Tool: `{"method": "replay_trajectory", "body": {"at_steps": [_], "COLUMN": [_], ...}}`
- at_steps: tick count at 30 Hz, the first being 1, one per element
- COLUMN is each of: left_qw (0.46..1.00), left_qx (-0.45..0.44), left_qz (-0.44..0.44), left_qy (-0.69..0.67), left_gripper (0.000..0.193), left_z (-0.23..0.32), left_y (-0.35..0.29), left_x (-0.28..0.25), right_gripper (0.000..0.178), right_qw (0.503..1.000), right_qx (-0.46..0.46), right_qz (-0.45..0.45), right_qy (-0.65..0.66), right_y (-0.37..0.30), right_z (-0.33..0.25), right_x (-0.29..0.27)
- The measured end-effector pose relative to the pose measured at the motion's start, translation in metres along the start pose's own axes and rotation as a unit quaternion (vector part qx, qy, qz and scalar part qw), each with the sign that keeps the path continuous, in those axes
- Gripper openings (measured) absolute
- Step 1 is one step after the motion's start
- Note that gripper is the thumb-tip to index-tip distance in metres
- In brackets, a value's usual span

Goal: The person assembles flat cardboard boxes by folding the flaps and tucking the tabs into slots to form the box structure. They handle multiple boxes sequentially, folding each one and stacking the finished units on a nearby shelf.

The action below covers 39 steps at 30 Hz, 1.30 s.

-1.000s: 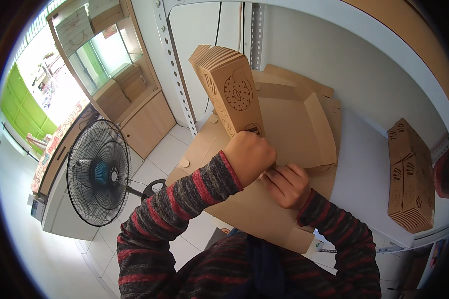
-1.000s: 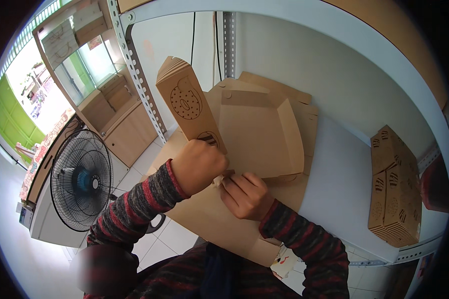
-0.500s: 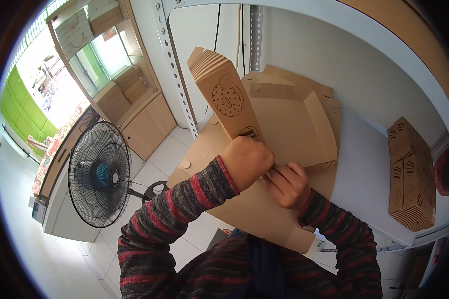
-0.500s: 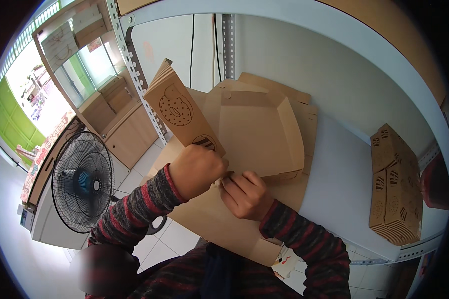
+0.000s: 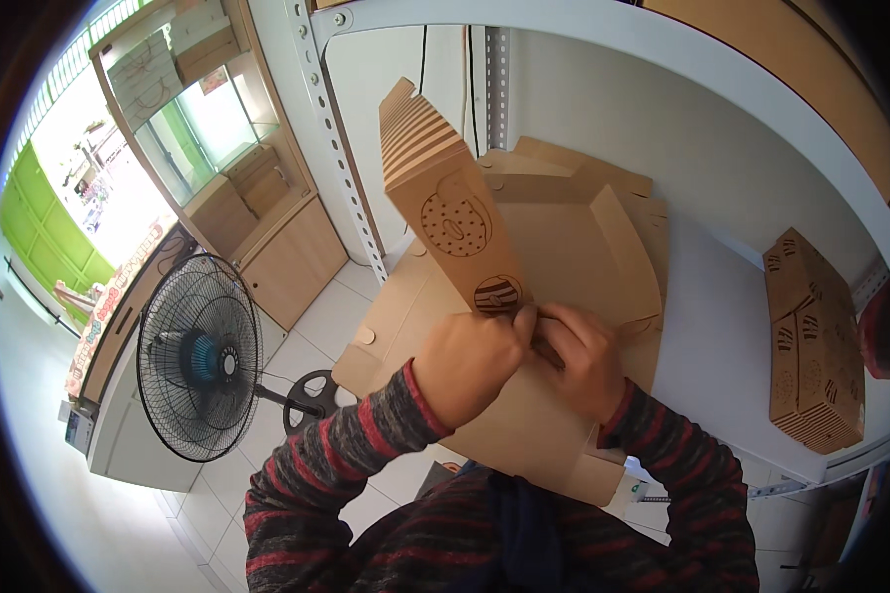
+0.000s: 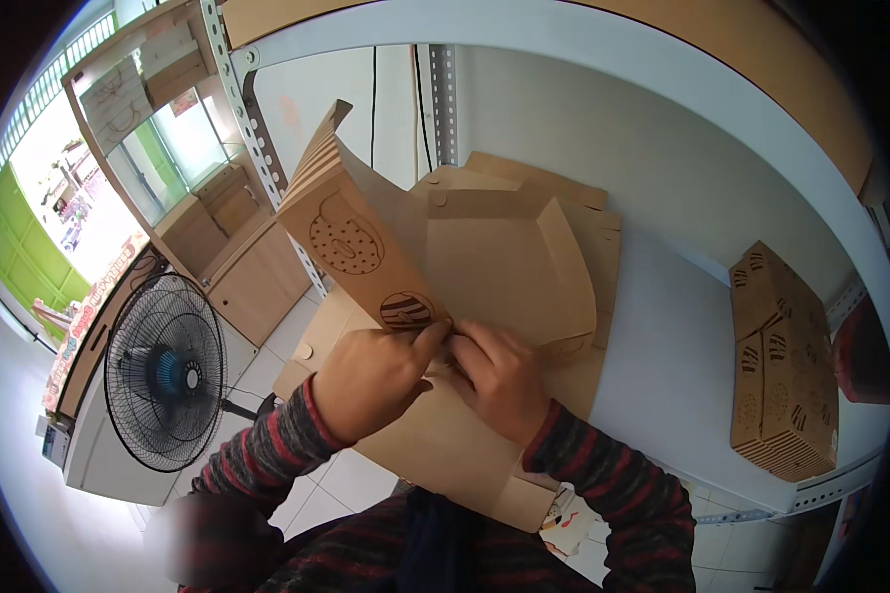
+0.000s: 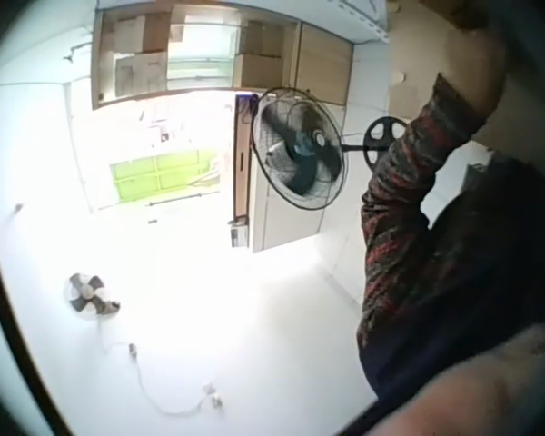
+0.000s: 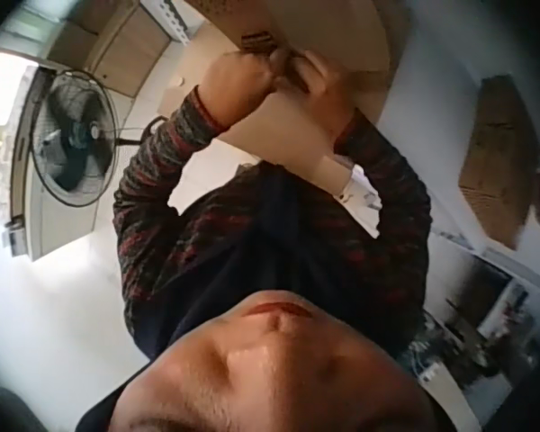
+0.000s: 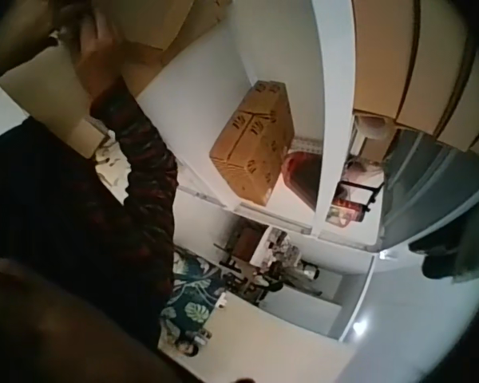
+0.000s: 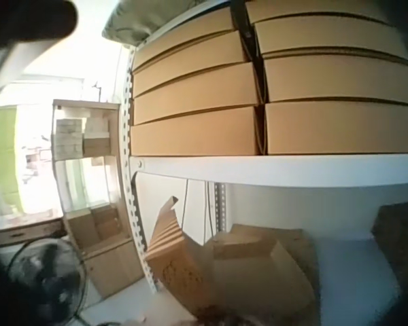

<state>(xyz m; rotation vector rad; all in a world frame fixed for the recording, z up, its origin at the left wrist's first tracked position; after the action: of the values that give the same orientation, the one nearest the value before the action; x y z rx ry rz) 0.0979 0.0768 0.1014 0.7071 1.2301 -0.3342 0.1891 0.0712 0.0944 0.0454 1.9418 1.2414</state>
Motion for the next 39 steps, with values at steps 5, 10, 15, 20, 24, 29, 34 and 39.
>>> {"method": "replay_trajectory", "body": {"at_steps": [5,10,15,20,24,29,34,39], "left_qw": [0.997,0.975,0.974,0.975,0.973,0.97,0.971,0.955], "left_qx": [-0.03,0.028,-0.021,-0.034,-0.04,-0.031,-0.021,0.01], "left_qz": [0.057,0.211,0.213,0.202,0.209,0.217,0.216,0.262], "left_qy": [-0.052,-0.059,-0.075,-0.082,-0.093,-0.108,-0.101,-0.135], "left_gripper": [0.048,0.034,0.026,0.023,0.018,0.013,0.012,0.02], "left_z": [-0.003,0.003,-0.008,-0.013,-0.017,-0.021,-0.017,-0.008], "left_y": [-0.01,-0.03,-0.04,-0.042,-0.044,-0.043,-0.039,-0.044], "left_x": [0.005,-0.002,0.008,0.01,0.015,0.019,0.017,0.006], "right_gripper": [0.019,0.018,0.018,0.012,0.011,0.013,0.015,0.014], "right_qw": [0.995,0.992,0.99,0.988,0.986,0.981,0.98,0.984], "right_qx": [-0.008,0.007,0.001,-0.012,-0.003,0.013,0.038,0.02], "right_qz": [-0.104,-0.125,-0.138,-0.154,-0.165,-0.19,-0.197,-0.176], "right_qy": [0.009,-0.006,0.009,-0.01,-0.019,0.02,0.004,-0.022], "right_y": [0.006,0.005,0.009,0.005,0.003,-0.003,-0.006,-0.002], "right_z": [0.008,0.012,0.007,0.003,0.0,0.007,0.007,0.002], "right_x": [0.012,0.015,0.014,0.015,0.016,0.029,0.034,0.031]}}
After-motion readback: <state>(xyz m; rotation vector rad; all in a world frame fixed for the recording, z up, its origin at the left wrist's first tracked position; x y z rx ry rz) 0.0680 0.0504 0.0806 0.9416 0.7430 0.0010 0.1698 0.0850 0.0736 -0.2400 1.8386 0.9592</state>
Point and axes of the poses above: each hand's wrist, its own y-axis towards the middle knuckle, its own x-axis out of the palm, z = x × y, the point moved 9 cm from there along y, towards the middle knuckle, and after that the axes turned 7 degrees about -y, right-handed, at the moved point
